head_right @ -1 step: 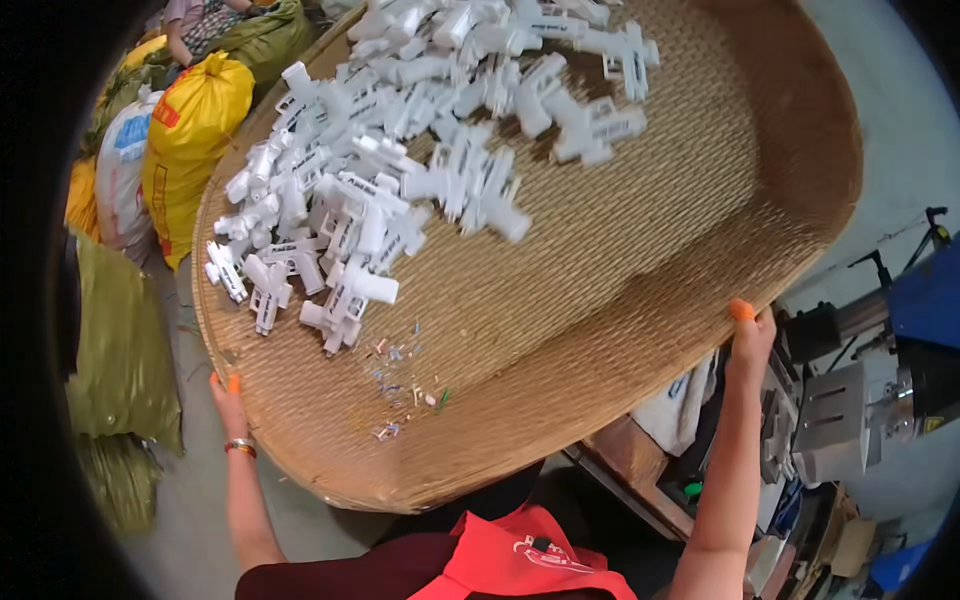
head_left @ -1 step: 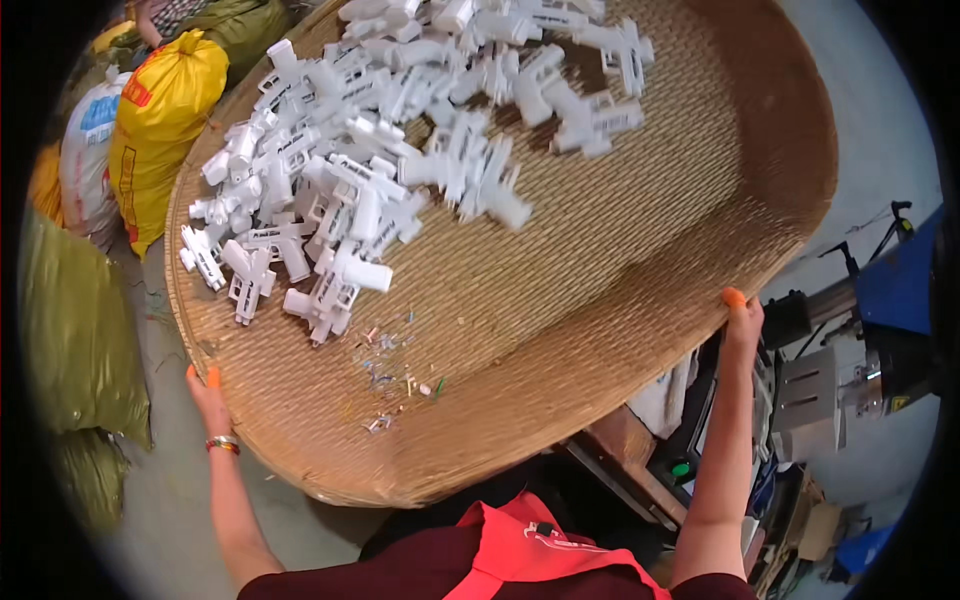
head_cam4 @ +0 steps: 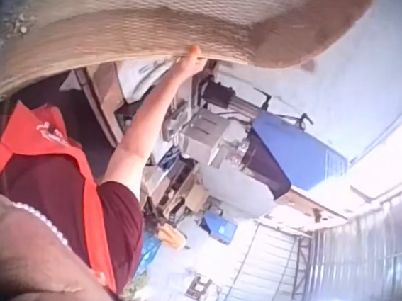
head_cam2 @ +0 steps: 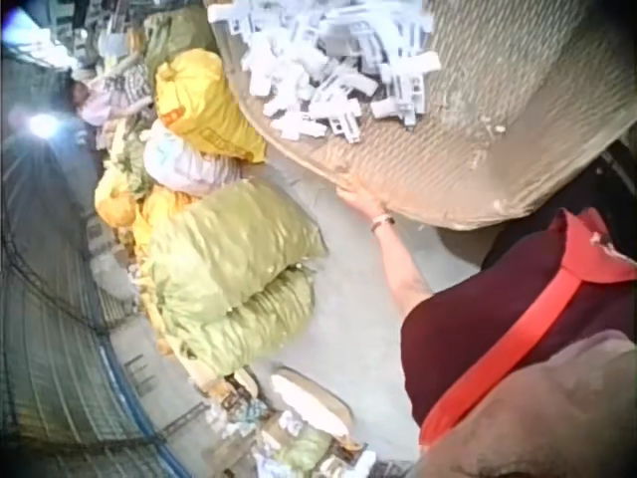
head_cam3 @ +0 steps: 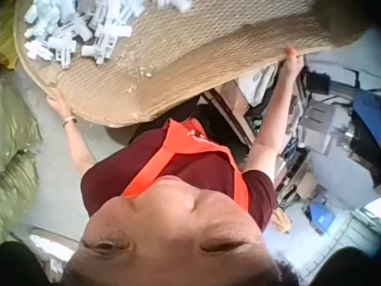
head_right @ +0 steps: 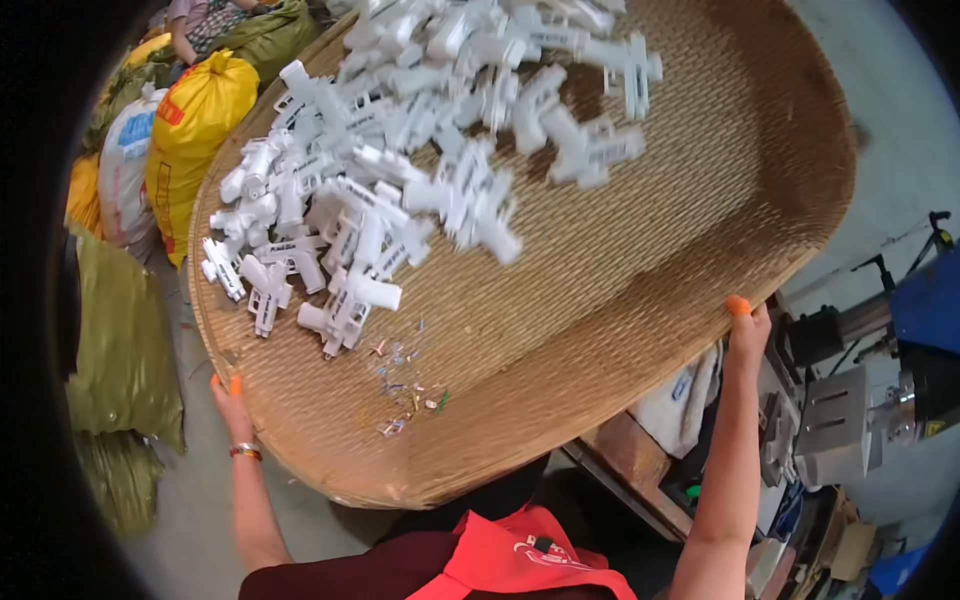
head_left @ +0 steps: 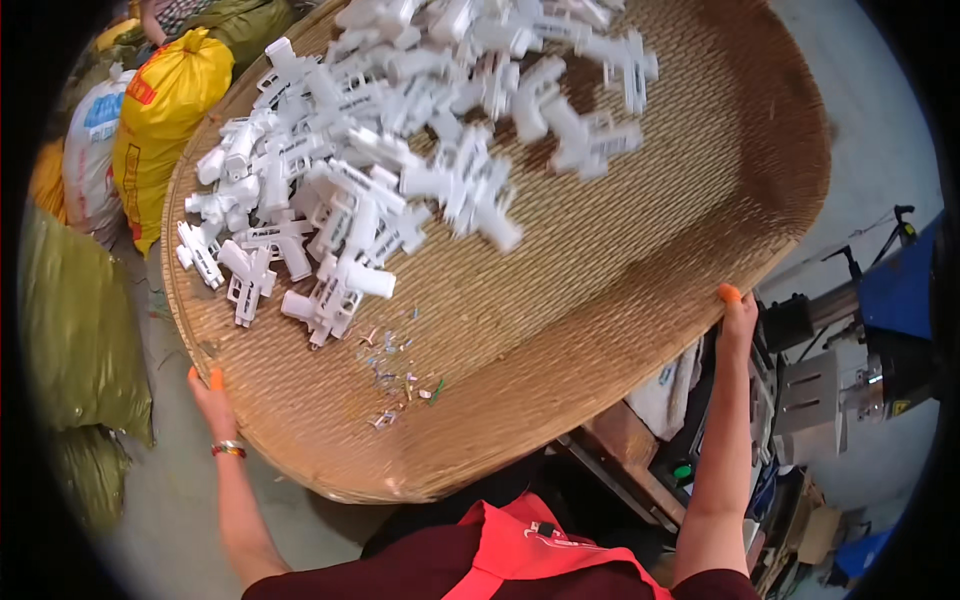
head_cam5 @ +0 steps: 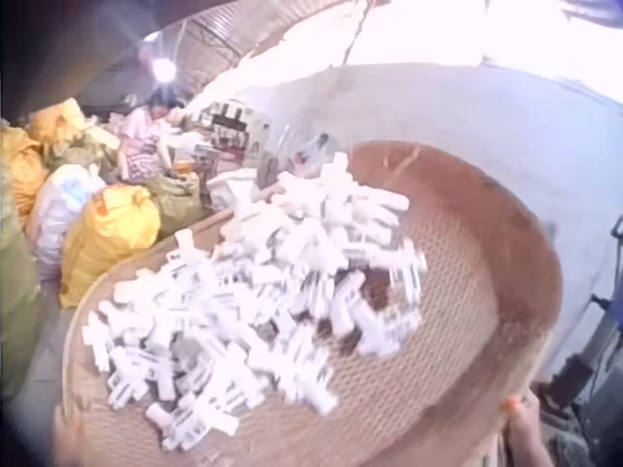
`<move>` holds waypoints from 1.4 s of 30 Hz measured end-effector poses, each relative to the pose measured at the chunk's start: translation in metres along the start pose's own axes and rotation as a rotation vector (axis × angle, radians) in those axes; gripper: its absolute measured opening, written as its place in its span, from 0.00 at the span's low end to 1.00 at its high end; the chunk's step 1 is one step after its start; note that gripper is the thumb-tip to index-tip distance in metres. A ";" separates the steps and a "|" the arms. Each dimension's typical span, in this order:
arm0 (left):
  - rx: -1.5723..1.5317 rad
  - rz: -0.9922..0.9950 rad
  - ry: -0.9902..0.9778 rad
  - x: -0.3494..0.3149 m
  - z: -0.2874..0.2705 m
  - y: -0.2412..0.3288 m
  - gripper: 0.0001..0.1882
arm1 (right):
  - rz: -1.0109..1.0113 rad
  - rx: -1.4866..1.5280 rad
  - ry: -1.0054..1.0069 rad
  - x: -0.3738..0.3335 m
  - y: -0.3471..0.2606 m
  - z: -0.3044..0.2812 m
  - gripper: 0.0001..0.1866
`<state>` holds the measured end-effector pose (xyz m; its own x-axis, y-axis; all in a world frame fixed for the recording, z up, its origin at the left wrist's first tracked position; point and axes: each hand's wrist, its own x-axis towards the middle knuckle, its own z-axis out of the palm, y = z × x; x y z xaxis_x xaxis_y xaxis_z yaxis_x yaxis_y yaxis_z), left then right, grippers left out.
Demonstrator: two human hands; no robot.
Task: The person takes plastic toy guns from a woven basket, places them into a stamping machine to stamp them, and places the finished toy guns into a cardboard box.
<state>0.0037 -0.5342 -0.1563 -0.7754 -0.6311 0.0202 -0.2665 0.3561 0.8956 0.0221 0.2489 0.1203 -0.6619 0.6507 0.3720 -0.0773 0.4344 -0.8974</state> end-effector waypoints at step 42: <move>0.123 0.956 -1.186 -0.329 0.141 0.379 0.24 | 0.171 -0.513 0.589 -0.413 -0.016 -0.317 0.10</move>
<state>0.0775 -0.0943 0.1139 -0.6599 0.7379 0.1411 0.5860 0.3880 0.7114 0.5331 0.1705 0.0561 -0.1202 0.8941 0.4315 0.4369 0.4380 -0.7857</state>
